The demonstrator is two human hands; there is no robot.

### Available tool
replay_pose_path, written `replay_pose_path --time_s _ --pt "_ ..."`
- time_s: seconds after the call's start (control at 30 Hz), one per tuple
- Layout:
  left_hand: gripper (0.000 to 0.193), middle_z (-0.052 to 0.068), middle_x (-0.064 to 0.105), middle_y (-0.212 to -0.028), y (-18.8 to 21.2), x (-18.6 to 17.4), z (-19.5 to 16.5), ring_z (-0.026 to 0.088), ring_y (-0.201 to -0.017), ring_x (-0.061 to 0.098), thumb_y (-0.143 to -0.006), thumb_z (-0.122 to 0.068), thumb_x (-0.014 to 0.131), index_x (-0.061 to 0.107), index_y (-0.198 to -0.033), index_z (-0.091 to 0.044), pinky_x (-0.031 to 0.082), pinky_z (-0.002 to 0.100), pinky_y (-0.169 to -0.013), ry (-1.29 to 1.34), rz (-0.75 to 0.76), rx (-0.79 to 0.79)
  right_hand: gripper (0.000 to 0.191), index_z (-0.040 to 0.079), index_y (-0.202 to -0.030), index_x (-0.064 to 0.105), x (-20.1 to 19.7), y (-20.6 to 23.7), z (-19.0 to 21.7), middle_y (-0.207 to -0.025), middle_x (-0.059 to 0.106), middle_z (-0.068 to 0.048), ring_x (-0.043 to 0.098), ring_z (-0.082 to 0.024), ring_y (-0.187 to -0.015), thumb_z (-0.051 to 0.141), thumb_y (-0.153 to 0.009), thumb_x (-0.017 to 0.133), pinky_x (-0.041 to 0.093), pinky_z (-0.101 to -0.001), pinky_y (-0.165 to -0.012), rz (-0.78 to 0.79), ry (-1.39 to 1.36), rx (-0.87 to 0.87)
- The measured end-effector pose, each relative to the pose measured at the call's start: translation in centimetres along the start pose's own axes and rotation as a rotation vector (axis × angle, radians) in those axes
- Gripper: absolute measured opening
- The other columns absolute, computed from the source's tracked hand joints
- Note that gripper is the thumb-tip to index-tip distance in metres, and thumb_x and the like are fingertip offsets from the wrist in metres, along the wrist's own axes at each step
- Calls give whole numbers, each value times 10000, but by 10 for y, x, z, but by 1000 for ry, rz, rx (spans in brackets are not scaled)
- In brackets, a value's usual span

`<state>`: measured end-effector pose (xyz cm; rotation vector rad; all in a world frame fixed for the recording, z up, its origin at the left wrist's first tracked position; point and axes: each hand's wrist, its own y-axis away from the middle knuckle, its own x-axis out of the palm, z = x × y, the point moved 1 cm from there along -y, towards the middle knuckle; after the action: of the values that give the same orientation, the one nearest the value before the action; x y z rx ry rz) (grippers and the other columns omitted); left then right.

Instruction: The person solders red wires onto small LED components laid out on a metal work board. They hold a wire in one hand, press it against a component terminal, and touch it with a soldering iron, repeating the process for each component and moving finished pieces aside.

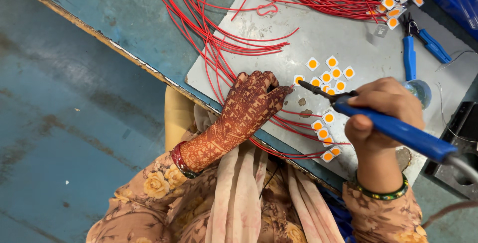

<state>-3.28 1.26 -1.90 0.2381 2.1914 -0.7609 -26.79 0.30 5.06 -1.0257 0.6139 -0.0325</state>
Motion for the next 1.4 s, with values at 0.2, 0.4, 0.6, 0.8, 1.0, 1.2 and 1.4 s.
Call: replay_pose_path --time_s 0.2,0.4,0.6,0.8,1.0,1.2,1.4 --pt "356 13 584 -998 0 1 1 218 -982 583 -867 -194 725 727 -1222 -177 411 427 -825 -13 3 8 514 -5 -1062 523 -5 11 -10 -783 635 -112 677 -286 -632 503 -1110 581 540 -358 -573 -47 27 -1" --pt "357 18 587 -1000 -1 -1 -1 227 -975 577 -865 -178 714 716 -1222 -175 416 427 -829 -11 16 7 499 0 -1064 488 -15 28 -26 -779 544 -133 575 -261 -596 493 -1132 525 477 -345 -534 -218 -11 77" --pt "285 55 584 -1015 -5 -12 0 252 -990 577 -906 -202 692 700 -1184 -136 440 435 -849 8 41 4 507 -4 -986 439 -82 72 -55 -798 426 -157 456 -258 -591 453 -1195 374 401 -342 -534 -445 -112 283" --pt "203 61 587 -996 -10 -17 -3 254 -996 590 -896 -200 631 693 -1076 -130 445 445 -830 -173 212 80 555 -19 -881 433 -155 151 -78 -750 487 -161 443 -239 -559 444 -1169 330 373 -300 -524 -476 -73 548" --pt "200 50 583 -1016 -15 -2 -26 250 -978 578 -914 -196 612 690 -1094 -155 425 445 -827 -44 205 154 618 -37 -828 434 -176 187 -100 -744 473 -169 397 -221 -563 489 -1138 338 290 -281 -527 -711 -118 639" --pt "314 60 601 -1151 -22 -3 -31 263 -1091 568 -938 -273 668 681 -1228 -153 424 453 -921 -96 238 173 447 -31 -998 470 -149 172 -77 -761 444 -158 396 -221 -524 384 -1150 401 355 -327 -508 -772 -129 625" --pt "997 174 548 -1295 -2 -47 -43 344 -1213 505 -689 -562 746 534 -1461 33 369 533 -985 -95 423 118 469 -30 -955 451 -145 163 -66 -748 448 -178 422 -267 -551 371 -1188 382 367 -334 -516 -719 -165 547"
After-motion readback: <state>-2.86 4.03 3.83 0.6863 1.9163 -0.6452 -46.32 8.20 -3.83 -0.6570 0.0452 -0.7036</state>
